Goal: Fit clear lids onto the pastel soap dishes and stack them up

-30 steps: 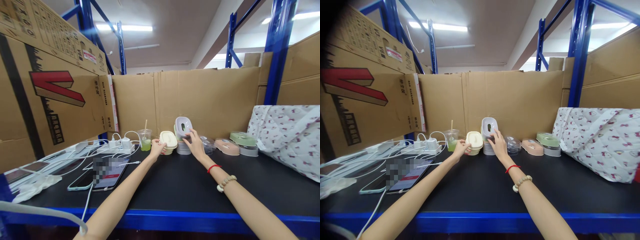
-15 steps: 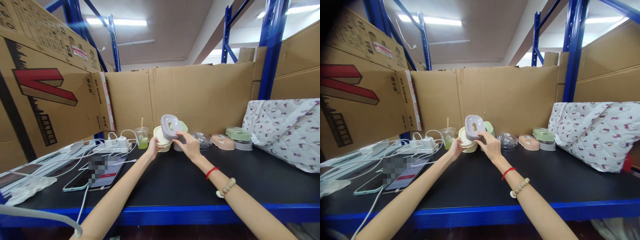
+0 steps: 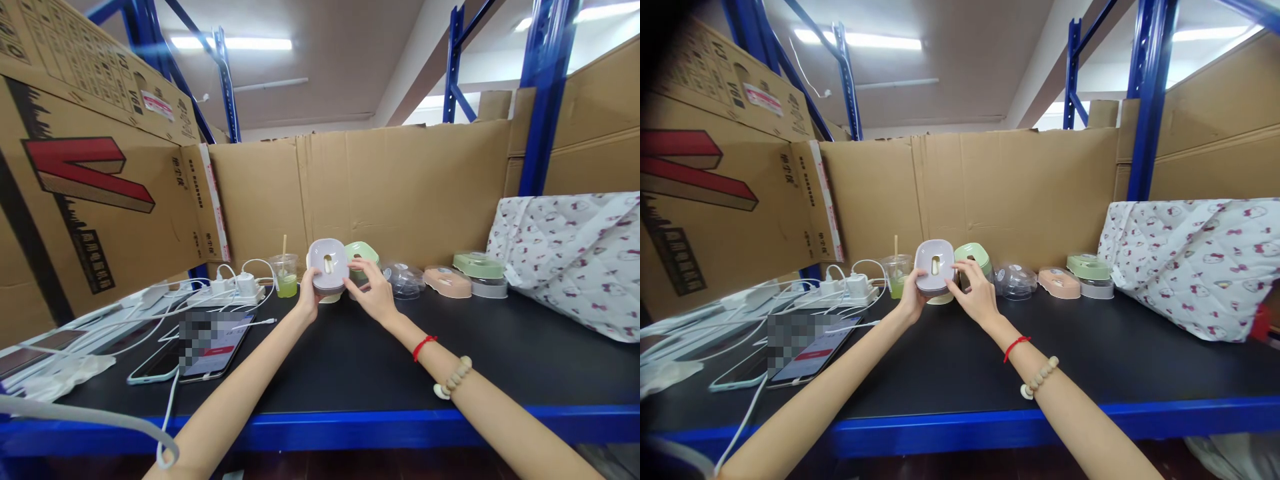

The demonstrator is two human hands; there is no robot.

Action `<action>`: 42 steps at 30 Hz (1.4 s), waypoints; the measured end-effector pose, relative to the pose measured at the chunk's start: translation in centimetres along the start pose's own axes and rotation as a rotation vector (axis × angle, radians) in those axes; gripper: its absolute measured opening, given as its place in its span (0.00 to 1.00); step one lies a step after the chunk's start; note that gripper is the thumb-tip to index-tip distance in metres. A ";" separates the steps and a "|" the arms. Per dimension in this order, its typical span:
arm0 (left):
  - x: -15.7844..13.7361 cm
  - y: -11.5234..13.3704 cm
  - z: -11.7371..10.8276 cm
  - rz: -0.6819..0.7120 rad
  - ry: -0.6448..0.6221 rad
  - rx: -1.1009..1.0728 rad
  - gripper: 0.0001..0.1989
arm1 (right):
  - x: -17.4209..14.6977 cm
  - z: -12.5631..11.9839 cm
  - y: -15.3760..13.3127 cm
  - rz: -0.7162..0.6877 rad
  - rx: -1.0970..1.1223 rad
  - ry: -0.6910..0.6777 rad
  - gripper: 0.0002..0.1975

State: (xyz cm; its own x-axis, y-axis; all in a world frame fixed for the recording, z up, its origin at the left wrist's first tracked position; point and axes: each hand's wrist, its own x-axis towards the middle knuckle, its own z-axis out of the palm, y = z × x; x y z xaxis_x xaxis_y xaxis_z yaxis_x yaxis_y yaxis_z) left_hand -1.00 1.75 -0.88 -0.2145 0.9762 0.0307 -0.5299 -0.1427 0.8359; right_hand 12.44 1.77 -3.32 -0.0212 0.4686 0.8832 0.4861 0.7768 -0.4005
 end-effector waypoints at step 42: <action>-0.4 -1.2 -0.4 0.007 -0.319 0.346 0.10 | 0.9 0.2 1.0 0.366 0.272 0.103 0.18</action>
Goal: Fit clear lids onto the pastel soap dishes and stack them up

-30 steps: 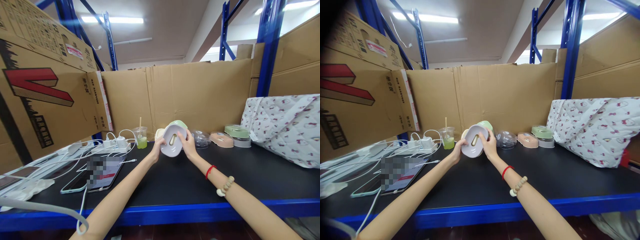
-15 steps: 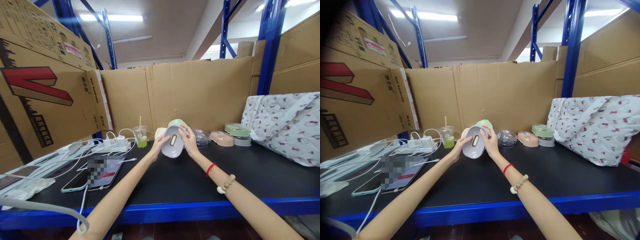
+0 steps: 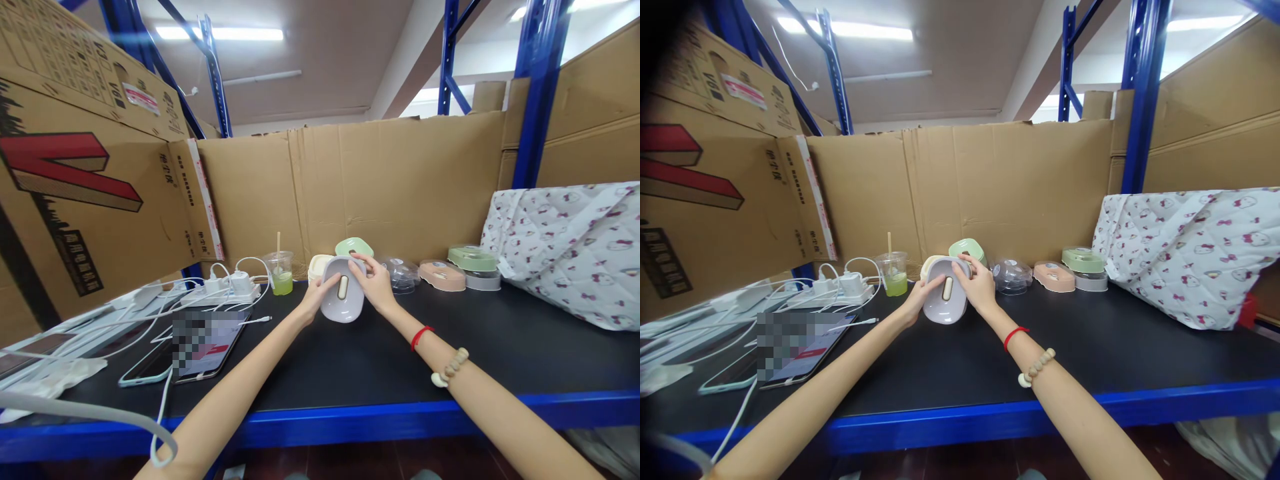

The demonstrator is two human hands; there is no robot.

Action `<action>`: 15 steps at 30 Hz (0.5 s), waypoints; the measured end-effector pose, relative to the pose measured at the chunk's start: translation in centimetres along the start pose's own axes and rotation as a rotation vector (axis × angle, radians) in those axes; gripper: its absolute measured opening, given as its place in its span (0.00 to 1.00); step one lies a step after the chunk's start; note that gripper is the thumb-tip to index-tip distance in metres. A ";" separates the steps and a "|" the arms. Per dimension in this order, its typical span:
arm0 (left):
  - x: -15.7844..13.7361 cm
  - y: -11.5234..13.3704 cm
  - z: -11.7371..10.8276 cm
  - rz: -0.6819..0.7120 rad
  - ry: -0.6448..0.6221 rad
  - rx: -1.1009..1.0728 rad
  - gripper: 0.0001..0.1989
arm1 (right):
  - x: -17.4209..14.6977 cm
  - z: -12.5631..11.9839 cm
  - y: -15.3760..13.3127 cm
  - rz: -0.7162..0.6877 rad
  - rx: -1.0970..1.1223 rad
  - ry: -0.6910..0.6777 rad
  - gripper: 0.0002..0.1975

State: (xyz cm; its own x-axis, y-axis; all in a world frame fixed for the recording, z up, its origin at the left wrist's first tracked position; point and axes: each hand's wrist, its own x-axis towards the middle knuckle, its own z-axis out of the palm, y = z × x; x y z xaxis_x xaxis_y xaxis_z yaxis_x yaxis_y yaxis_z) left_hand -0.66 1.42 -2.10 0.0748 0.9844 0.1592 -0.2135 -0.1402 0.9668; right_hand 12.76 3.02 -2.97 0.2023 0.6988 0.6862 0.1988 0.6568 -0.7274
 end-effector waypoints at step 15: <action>0.0 -1.3 0.3 -0.151 0.168 -0.208 0.09 | 2.4 -4.3 4.7 -0.060 -0.560 0.414 0.12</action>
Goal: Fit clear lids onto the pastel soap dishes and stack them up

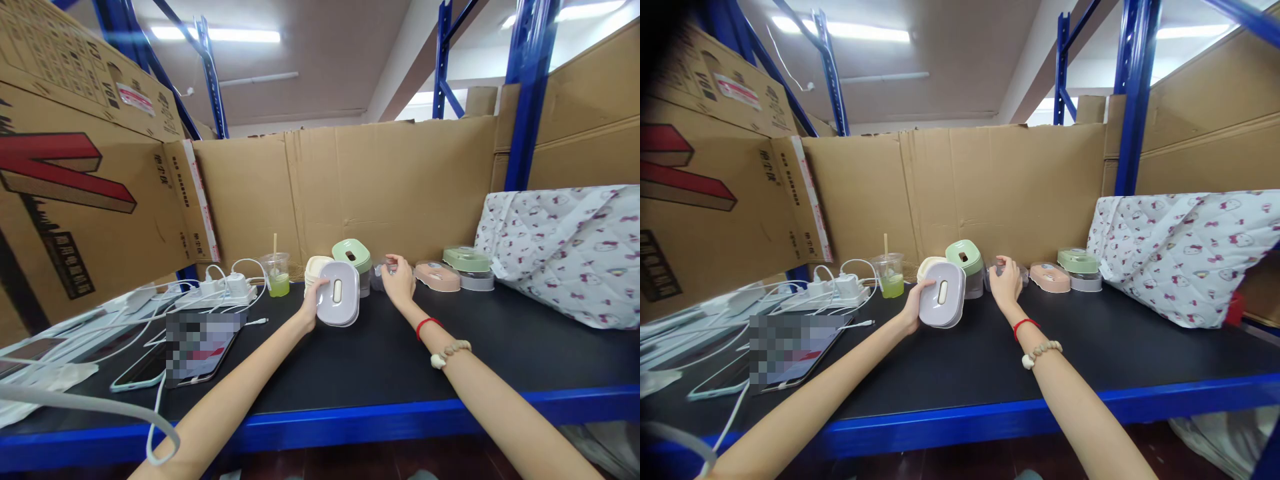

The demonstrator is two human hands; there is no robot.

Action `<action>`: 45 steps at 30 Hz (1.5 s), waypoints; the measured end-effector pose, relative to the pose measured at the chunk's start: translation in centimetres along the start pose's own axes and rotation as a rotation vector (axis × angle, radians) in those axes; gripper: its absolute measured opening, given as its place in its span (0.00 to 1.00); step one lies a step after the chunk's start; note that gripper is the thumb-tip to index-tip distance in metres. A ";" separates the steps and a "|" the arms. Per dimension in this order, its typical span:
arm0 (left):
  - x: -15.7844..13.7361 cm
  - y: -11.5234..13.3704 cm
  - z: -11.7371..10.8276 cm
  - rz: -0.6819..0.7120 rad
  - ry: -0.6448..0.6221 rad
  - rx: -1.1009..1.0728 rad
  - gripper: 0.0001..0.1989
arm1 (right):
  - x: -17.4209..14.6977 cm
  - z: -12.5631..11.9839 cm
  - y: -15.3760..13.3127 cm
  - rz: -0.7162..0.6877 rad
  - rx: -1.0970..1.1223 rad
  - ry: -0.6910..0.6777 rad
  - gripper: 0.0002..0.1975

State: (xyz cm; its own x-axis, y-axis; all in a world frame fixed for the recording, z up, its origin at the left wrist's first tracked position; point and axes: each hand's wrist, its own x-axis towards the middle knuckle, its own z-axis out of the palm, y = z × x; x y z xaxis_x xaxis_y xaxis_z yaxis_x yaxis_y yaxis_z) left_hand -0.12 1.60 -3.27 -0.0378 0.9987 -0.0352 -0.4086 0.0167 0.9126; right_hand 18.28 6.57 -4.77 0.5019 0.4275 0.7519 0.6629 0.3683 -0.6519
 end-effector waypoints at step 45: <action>-0.5 1.4 0.6 0.046 -0.008 -0.234 0.08 | 0.3 -1.1 -1.8 0.659 0.559 -0.241 0.12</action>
State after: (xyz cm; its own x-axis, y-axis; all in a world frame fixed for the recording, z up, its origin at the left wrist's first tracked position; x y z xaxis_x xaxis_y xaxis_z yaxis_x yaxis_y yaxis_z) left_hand -0.11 1.18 -1.72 -0.0546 0.9985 0.0086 -0.6071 -0.0401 0.7936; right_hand 17.84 5.09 -3.25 0.5129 0.8328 0.2083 -0.1177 0.3086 -0.9439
